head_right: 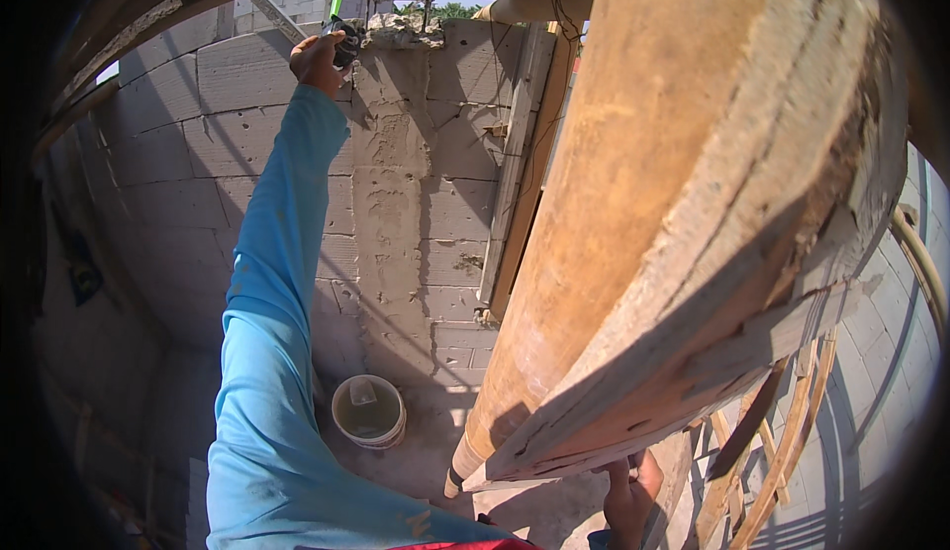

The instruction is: The person measures masonry blocks using a tape measure and cuts them with a hand saw.

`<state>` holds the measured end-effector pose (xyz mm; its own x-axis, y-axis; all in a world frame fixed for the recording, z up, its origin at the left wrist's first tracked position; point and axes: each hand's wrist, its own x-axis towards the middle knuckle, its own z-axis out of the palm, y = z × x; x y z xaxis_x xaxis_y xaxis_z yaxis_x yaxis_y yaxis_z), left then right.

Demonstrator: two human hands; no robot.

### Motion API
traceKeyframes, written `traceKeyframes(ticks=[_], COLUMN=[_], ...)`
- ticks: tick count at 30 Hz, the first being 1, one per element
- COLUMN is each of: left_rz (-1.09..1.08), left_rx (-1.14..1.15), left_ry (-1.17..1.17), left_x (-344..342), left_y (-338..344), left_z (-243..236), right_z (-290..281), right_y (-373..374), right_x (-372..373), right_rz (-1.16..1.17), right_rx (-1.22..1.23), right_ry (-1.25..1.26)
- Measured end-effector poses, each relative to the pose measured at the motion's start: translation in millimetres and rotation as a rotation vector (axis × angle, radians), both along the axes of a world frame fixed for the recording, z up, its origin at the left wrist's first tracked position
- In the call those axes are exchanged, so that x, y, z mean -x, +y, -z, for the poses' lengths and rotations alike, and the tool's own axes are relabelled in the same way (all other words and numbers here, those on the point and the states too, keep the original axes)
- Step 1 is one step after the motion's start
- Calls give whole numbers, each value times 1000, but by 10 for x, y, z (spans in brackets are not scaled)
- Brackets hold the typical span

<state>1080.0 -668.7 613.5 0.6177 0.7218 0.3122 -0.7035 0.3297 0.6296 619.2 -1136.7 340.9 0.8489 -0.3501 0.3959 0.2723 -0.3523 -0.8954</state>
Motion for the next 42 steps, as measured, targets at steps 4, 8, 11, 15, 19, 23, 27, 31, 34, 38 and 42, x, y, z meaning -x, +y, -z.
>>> traceKeyframes(ticks=[4,8,11,15,19,23,27,31,34,38,42], left_rz=[30,11,26,0,25,48,13,-24,38,32,2], left_rx=[11,33,44,-4,-33,-138,-196,-371,-420,-392,-453], left_ry=[0,16,11,29,50,155,214,265,292,389,558], left_x=[52,56,36,-28,-50,-11,181,400,481,710,877], left_y=[20,17,9,116,179,340,444,457,460,474,476], left_z=[-23,-52,-53,-5,52,162,319,563,800,1199,1551], right_z=[-10,14,71,85,76,68,56,78,78,70,84], right_y=[1,-17,-46,-51,-58,-71,-75,-70,-34,5,-29], right_x=[3,-9,-5,-2,28,59,77,74,57,51,63], right_rz=[-14,-35,-36,-35,-25,-22,-46,-57,-76,-118,-127], right_rx=[8,5,-19,-48,-38,-50,-50,-60,-66,-33,-45], right_ry=[0,-1,7,28,42,54,48,42,47,3,-5])
